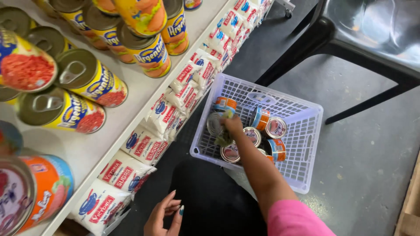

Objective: Cleaning dust off canned goods with a cloth and arranging them on a grocery store shelf.

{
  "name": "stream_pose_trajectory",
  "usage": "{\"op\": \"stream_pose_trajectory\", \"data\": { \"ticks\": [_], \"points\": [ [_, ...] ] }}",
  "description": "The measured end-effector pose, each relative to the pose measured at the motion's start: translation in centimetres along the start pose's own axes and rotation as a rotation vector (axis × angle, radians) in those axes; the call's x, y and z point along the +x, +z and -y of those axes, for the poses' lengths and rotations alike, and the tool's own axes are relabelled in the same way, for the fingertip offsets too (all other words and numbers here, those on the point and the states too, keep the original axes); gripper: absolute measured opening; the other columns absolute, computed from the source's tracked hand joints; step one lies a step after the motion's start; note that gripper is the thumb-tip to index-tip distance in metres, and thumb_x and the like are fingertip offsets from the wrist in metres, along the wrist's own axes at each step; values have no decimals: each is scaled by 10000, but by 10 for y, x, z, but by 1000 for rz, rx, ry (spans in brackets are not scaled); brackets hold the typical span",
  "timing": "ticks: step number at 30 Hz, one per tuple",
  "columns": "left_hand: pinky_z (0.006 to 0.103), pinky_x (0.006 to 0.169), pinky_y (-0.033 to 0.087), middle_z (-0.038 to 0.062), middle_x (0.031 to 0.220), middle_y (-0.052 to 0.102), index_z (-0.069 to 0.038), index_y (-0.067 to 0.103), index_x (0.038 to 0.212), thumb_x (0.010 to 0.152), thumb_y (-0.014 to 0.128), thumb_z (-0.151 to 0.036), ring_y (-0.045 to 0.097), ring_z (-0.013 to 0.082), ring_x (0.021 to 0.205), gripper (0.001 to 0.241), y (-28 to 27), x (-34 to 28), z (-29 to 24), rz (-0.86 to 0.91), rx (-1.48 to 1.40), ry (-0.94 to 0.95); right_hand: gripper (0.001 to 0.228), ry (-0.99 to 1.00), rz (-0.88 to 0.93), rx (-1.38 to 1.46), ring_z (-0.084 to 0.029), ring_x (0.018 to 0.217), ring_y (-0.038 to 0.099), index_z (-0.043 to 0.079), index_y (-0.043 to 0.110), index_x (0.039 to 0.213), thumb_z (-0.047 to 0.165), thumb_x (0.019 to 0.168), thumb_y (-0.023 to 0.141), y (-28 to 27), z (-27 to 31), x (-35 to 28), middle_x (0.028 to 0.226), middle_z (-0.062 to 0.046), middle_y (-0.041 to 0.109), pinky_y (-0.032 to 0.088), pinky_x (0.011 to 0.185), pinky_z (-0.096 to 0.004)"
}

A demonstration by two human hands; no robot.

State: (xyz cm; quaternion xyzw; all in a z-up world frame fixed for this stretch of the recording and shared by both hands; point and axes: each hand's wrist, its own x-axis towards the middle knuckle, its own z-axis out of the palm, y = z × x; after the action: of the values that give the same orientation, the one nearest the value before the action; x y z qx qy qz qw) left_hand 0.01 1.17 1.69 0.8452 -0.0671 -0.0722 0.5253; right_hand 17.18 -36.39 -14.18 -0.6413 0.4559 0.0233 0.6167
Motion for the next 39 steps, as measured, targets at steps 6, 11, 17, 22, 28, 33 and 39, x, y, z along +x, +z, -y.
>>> {"op": "stream_pose_trajectory", "data": {
  "ticks": [6,11,17,22,28,33,39],
  "points": [
    [296,811,647,77,1014,843,-77,687,1299,756,781,-144,817,161,883,555,-38,13,-51,19,-43,-81,676,-307,111,163,-280,763,667,-31,464,1404,44,778,710,-56,72,-101,1050,-195,632,622,697,-396],
    [424,1102,446,193,1374,640,3,451,1465,761,779,-302,608,273,1285,835,-49,24,-91,159,-458,-31,855,-542,617,413,-380,1189,592,-47,543,1402,234,598,610,-63,113,-206,1297,-236,628,522,998,-483],
    [545,1178,376,227,1627,306,-88,127,1613,742,737,-521,418,381,1435,1148,-62,2,-93,36,-828,137,727,-590,1186,339,-294,1251,648,-20,537,1446,392,851,609,2,153,-379,1378,-180,647,552,1090,-413],
    [458,1093,448,265,1559,411,-26,119,1639,766,515,-132,545,363,1309,964,-113,-19,-116,-208,-681,91,399,-968,805,-57,-204,878,603,-69,602,1217,42,845,509,39,137,-424,1148,-133,620,522,771,-308],
    [457,1128,447,246,1454,527,47,420,1446,646,488,-248,546,355,1323,855,-116,-31,-82,-489,-922,23,678,-1512,428,-520,-457,1383,499,-99,504,1364,145,749,651,64,136,-466,1447,-280,538,390,1143,-531],
    [403,1134,451,200,1428,570,8,458,1438,734,609,-169,578,317,1302,741,-119,-39,-78,-562,-938,72,819,-1513,451,-692,-491,1548,266,-125,379,1494,215,800,648,81,118,-495,1634,-348,263,235,1248,-562],
    [418,1145,419,222,1463,540,10,434,1444,823,585,-168,546,330,1332,663,-120,-45,-81,-531,-1100,167,786,-1565,544,-816,-376,1583,215,-42,427,1523,273,824,600,80,117,-496,1670,-236,284,42,1236,-645]
  ]
}}
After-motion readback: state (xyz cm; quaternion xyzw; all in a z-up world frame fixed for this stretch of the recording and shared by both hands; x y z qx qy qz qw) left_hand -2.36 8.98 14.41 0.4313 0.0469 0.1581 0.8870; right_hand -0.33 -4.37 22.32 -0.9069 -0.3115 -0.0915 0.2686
